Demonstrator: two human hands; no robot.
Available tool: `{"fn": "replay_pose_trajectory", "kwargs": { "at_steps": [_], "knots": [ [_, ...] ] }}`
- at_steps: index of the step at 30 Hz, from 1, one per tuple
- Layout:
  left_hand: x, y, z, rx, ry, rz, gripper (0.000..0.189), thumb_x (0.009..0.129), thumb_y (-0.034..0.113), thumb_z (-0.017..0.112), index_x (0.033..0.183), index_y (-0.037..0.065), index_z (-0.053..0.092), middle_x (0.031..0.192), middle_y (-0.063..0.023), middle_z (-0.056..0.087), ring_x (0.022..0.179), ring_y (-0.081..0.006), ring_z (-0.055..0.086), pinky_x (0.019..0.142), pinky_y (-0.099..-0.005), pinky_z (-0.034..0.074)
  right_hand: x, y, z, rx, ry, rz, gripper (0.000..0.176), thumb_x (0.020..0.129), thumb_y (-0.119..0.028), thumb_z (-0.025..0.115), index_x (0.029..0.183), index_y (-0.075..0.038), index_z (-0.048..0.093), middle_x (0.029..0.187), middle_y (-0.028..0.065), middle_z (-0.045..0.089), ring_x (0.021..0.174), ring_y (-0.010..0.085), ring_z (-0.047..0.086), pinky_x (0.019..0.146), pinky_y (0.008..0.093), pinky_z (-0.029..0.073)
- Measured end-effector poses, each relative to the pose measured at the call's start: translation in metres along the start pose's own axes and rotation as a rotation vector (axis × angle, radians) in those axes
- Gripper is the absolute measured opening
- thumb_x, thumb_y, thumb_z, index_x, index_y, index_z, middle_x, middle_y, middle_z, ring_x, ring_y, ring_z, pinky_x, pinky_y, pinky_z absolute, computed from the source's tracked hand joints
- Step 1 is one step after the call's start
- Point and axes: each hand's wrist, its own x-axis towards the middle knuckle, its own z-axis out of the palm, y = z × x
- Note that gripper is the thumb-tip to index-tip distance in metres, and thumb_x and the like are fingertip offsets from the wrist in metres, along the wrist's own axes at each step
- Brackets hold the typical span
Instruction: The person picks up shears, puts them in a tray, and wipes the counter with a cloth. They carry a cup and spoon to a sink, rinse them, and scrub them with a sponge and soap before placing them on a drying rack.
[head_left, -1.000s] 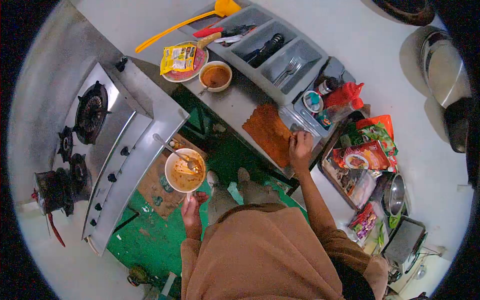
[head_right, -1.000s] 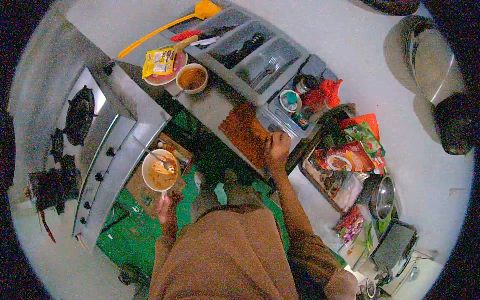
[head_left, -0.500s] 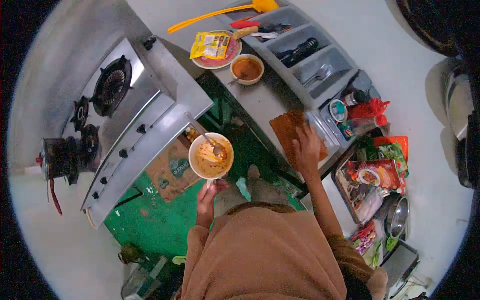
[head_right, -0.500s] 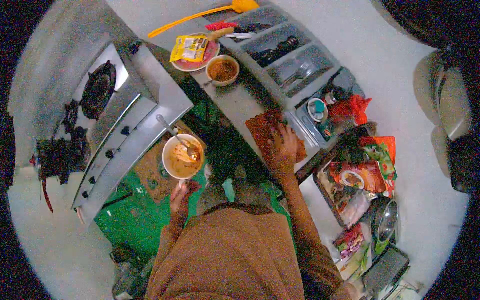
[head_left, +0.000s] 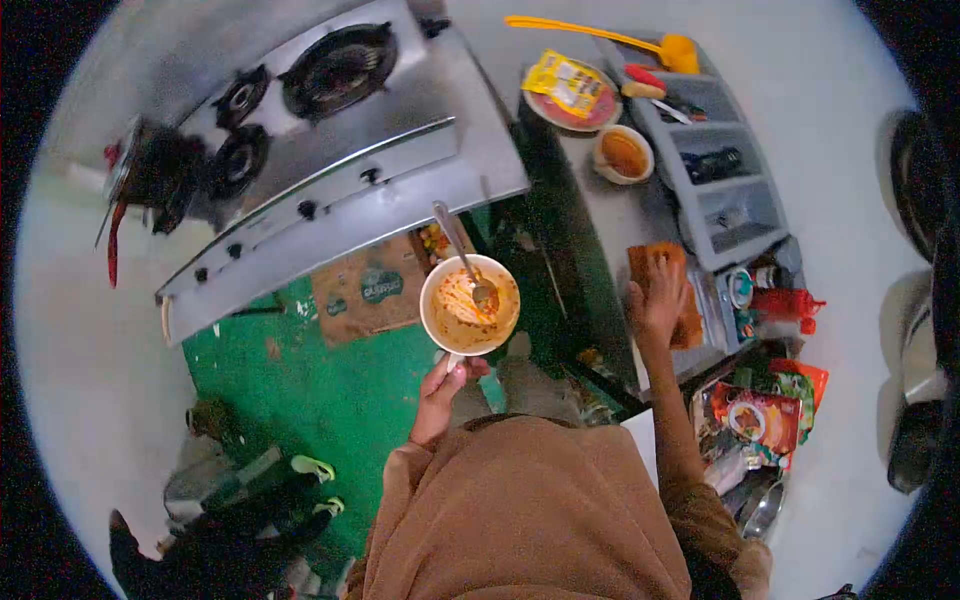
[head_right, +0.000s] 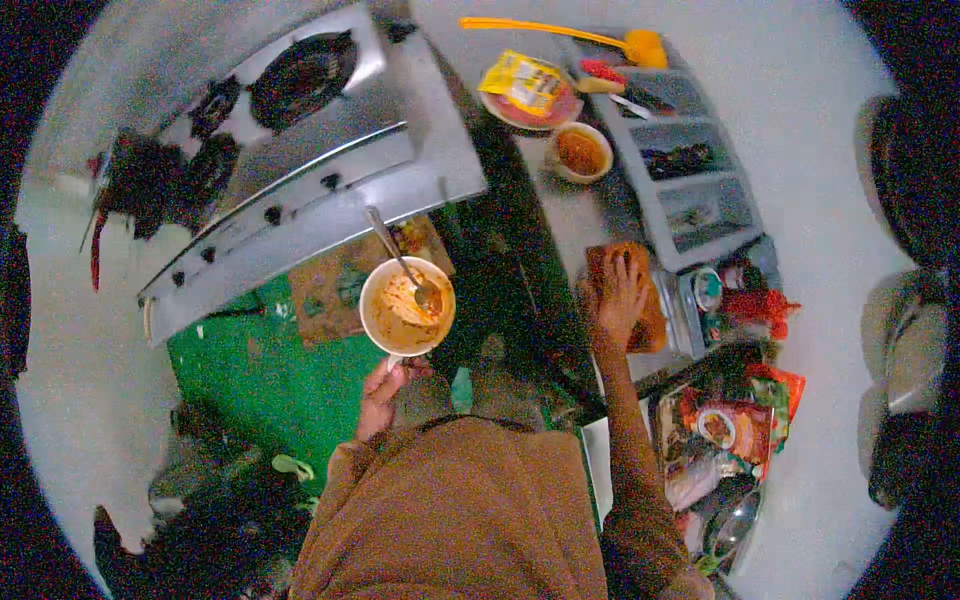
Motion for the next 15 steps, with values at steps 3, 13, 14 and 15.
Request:
{"fn": "replay_pose_trajectory", "kwargs": {
  "at_steps": [3,13,14,15],
  "knots": [
    [-0.014,-0.005,-0.027,-0.018,0.02,0.089,0.036,0.091,0.029,0.045,0.111,0.0,0.054,0.099,-0.008,0.06,0.094,-0.0199,0.057,0.087,-0.0336,0.041,-0.023,-0.034,0.025,0.291,0.194,-0.088,0.044,0.082,-0.023,0.057,0.123,-0.009,0.048,0.128,0.0124,0.045,0.122,0.0326,0.037,0.1,0.0474,0.027],
    [-0.084,-0.057,-0.169,-0.178,0.287,0.268,0.039,0.091,0.033,0.045,0.11,-0.001,0.054,0.101,-0.0104,0.06,0.094,-0.0218,0.057,0.089,-0.0353,0.041,-0.064,-0.256,0.101,0.41,-0.444,-0.681,0.024,0.083,-0.009,0.054,0.107,-0.005,0.056,0.106,0.0172,0.056,0.099,0.0339,0.052,0.084,0.0429,0.043],
    [-0.096,-0.065,-0.194,-0.19,0.31,0.277,0.039,0.091,0.032,0.046,0.11,-0.001,0.054,0.1,-0.0102,0.06,0.094,-0.0216,0.057,0.089,-0.0355,0.041,-0.069,-0.277,0.115,0.385,-0.511,-0.71,0.024,0.084,-0.011,0.055,0.107,-0.004,0.056,0.105,0.0171,0.056,0.099,0.0343,0.052,0.084,0.043,0.043],
    [-0.111,-0.069,-0.216,-0.211,0.342,0.291,0.039,0.091,0.032,0.046,0.11,-0.001,0.054,0.1,-0.0102,0.06,0.094,-0.0216,0.057,0.089,-0.0355,0.041,-0.076,-0.294,0.128,0.358,-0.583,-0.737,0.024,0.084,-0.012,0.055,0.107,-0.004,0.056,0.104,0.0169,0.056,0.099,0.0346,0.051,0.084,0.043,0.043]
  ]
}}
